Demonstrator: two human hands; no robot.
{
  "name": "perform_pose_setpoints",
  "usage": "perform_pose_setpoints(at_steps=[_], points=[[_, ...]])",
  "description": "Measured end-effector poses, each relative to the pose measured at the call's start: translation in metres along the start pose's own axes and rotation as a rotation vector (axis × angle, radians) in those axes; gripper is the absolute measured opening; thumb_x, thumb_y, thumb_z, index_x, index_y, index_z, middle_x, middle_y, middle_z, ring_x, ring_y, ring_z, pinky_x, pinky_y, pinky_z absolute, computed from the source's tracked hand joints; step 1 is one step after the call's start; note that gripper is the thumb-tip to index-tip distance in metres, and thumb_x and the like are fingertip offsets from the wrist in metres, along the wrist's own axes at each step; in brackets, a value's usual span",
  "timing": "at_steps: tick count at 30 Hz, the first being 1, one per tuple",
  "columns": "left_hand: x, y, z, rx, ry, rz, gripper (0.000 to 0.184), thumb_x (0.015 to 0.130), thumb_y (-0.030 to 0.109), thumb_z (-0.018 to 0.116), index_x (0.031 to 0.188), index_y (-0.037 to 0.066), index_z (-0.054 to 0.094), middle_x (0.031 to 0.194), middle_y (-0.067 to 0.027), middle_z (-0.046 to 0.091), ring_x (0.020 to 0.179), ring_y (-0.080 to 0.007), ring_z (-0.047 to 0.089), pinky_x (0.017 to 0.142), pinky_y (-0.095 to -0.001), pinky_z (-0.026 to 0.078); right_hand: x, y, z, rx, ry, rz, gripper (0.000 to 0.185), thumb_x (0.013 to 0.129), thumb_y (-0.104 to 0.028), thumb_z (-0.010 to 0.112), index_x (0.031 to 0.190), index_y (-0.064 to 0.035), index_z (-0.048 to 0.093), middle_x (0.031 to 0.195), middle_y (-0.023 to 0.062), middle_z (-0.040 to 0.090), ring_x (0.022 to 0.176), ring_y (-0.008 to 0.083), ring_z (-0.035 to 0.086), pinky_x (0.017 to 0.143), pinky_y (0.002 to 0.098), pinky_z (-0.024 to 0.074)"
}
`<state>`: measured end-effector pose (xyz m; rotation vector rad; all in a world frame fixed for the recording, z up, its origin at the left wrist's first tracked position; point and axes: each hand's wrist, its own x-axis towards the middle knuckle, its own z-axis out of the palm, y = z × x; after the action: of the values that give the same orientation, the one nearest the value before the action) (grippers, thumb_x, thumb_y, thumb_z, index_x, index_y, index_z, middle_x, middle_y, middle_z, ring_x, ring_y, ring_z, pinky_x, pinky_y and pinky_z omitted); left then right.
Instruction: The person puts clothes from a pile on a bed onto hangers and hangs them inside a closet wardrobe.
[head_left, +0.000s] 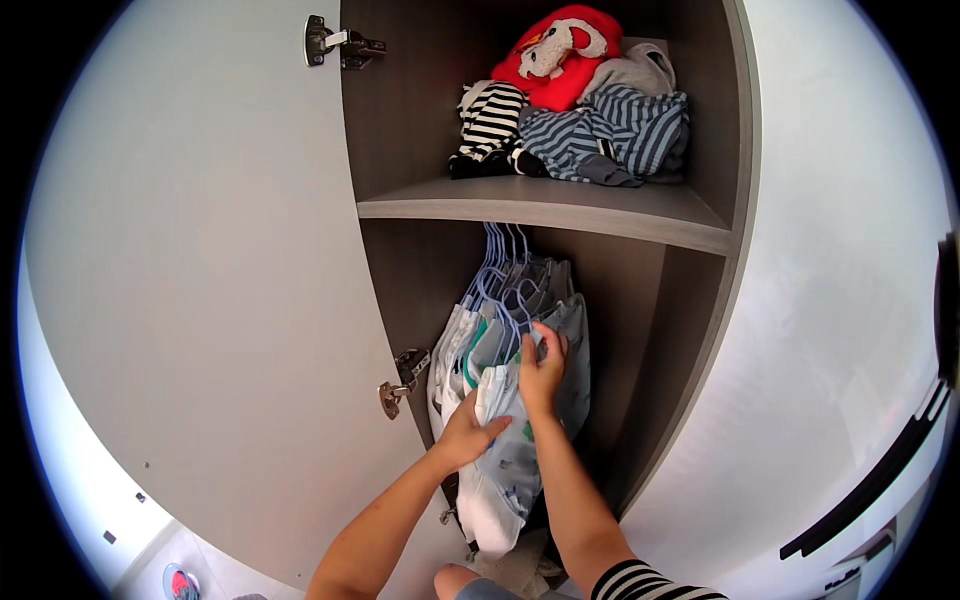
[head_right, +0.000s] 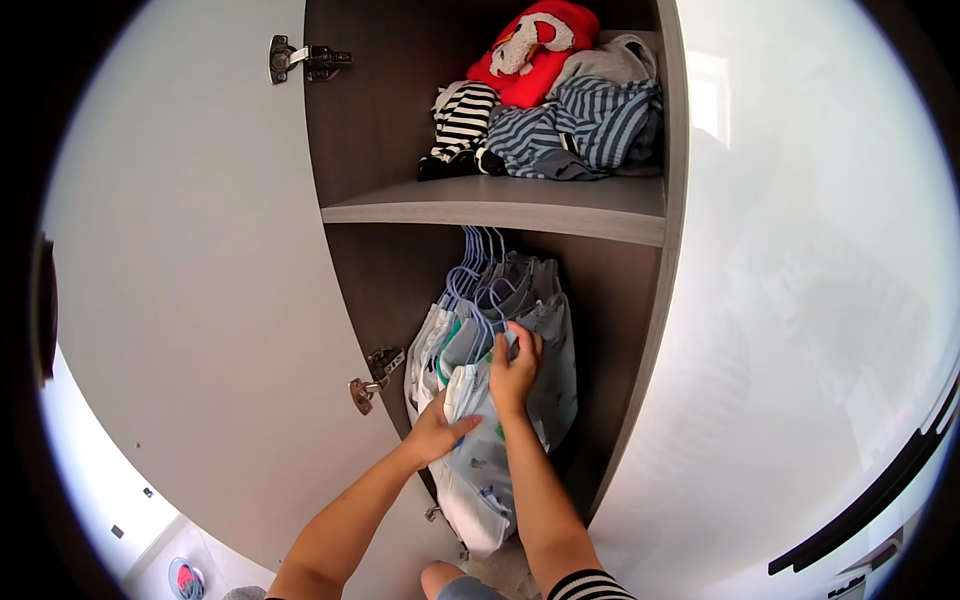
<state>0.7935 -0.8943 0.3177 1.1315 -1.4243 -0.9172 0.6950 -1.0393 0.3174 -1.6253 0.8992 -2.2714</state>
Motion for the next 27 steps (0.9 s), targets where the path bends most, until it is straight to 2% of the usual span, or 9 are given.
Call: perform_pose_setpoints(at_steps=[4, 5, 8, 9, 14, 19, 22, 25, 27], points=[[0.007, -0.015, -0.004, 0.198, 0.040, 0.136, 0.063, 0.088, 0.007, 0.070, 0.143, -0.001, 0.040, 0.132, -0.0124, 0.058, 0.119, -0.0209, 0.055, 0.104, -0.0326, 0.041, -0.039, 0.005, -0.017, -0.092, -0.136, 0.117, 0.050, 0.093, -0.026, 0.065, 0.136, -0.0034, 0.050, 0.130, 0.0216, 0.053, 0.123, 0.0390, 0.047, 0.107, 0.0454, 0.0340], [0.005, -0.012, -0.003, 0.240, 0.055, 0.134, 0.062, 0.088, 0.007, 0.070, 0.142, -0.002, 0.041, 0.131, -0.0132, 0.058, 0.120, -0.0217, 0.055, 0.104, -0.0326, 0.041, -0.046, 0.006, -0.022, 0.005, -0.244, 0.252, 0.068, 0.093, -0.037, 0.064, 0.146, -0.0023, 0.037, 0.142, 0.0265, 0.042, 0.133, 0.0414, 0.038, 0.112, 0.0466, 0.0278], [0.005, -0.021, -0.001, 0.355, 0.143, 0.279, 0.056, 0.083, 0.011, 0.071, 0.133, 0.000, 0.049, 0.116, -0.0216, 0.064, 0.107, -0.0293, 0.063, 0.094, -0.0357, 0.047, -0.057, -0.014, -0.030, 0.167, -0.313, 0.478, 0.078, 0.088, -0.042, 0.069, 0.147, -0.0019, 0.036, 0.147, 0.0284, 0.037, 0.136, 0.0406, 0.037, 0.113, 0.0468, 0.0273], [0.005, -0.020, -0.001, 0.395, 0.144, 0.241, 0.055, 0.082, 0.011, 0.071, 0.132, 0.000, 0.050, 0.115, -0.0228, 0.065, 0.105, -0.0302, 0.064, 0.092, -0.0367, 0.048, -0.061, -0.021, -0.033, 0.118, -0.363, 0.438, 0.085, 0.084, -0.043, 0.074, 0.147, -0.0019, 0.035, 0.147, 0.0281, 0.038, 0.136, 0.0401, 0.038, 0.113, 0.0462, 0.0291], [0.009, -0.012, -0.004, 0.481, 0.154, 0.197, 0.053, 0.080, 0.013, 0.071, 0.128, 0.000, 0.051, 0.107, -0.0253, 0.066, 0.096, -0.0328, 0.067, 0.083, -0.0399, 0.050, -0.059, -0.034, -0.034, 0.211, -0.402, 0.384, 0.083, 0.082, -0.038, 0.077, 0.146, -0.0034, 0.037, 0.141, 0.0268, 0.047, 0.130, 0.0410, 0.044, 0.109, 0.0452, 0.0344], [0.011, -0.015, -0.004, 0.430, 0.137, 0.312, 0.052, 0.083, 0.017, 0.070, 0.128, -0.001, 0.051, 0.110, -0.0241, 0.066, 0.099, -0.0344, 0.066, 0.087, -0.0388, 0.050, -0.050, -0.030, -0.023, 0.167, -0.446, 0.416, 0.067, 0.084, -0.036, 0.076, 0.137, -0.0039, 0.050, 0.134, 0.0238, 0.052, 0.123, 0.0373, 0.049, 0.106, 0.0416, 0.0372], [0.011, -0.019, -0.007, 0.369, 0.114, 0.244, 0.051, 0.085, 0.019, 0.070, 0.128, -0.001, 0.051, 0.113, -0.0238, 0.066, 0.103, -0.0346, 0.065, 0.090, -0.0378, 0.049, -0.053, -0.016, -0.019, 0.315, -0.464, 0.497, 0.046, 0.092, -0.030, 0.068, 0.128, -0.0034, 0.056, 0.128, 0.0199, 0.054, 0.116, 0.0305, 0.053, 0.102, 0.0381, 0.0400], [0.013, -0.025, -0.013, 0.345, 0.153, 0.221, 0.048, 0.087, 0.020, 0.069, 0.127, -0.002, 0.053, 0.114, -0.0230, 0.066, 0.104, -0.0328, 0.065, 0.090, -0.0367, 0.049, -0.056, -0.015, -0.013, 0.567, -0.257, 0.577, 0.035, 0.099, -0.020, 0.058, 0.130, -0.0041, 0.051, 0.122, 0.0154, 0.056, 0.110, 0.0227, 0.054, 0.097, 0.0336, 0.0420], [0.008, -0.015, -0.013, 0.317, 0.162, 0.176, 0.043, 0.089, 0.021, 0.067, 0.125, 0.000, 0.056, 0.109, -0.0216, 0.068, 0.099, -0.0306, 0.066, 0.087, -0.0369, 0.050, -0.055, -0.018, -0.016, 0.601, -0.252, 0.607, 0.038, 0.100, -0.012, 0.055, 0.135, -0.0049, 0.045, 0.123, 0.0134, 0.056, 0.111, 0.0203, 0.053, 0.096, 0.0317, 0.0421]])
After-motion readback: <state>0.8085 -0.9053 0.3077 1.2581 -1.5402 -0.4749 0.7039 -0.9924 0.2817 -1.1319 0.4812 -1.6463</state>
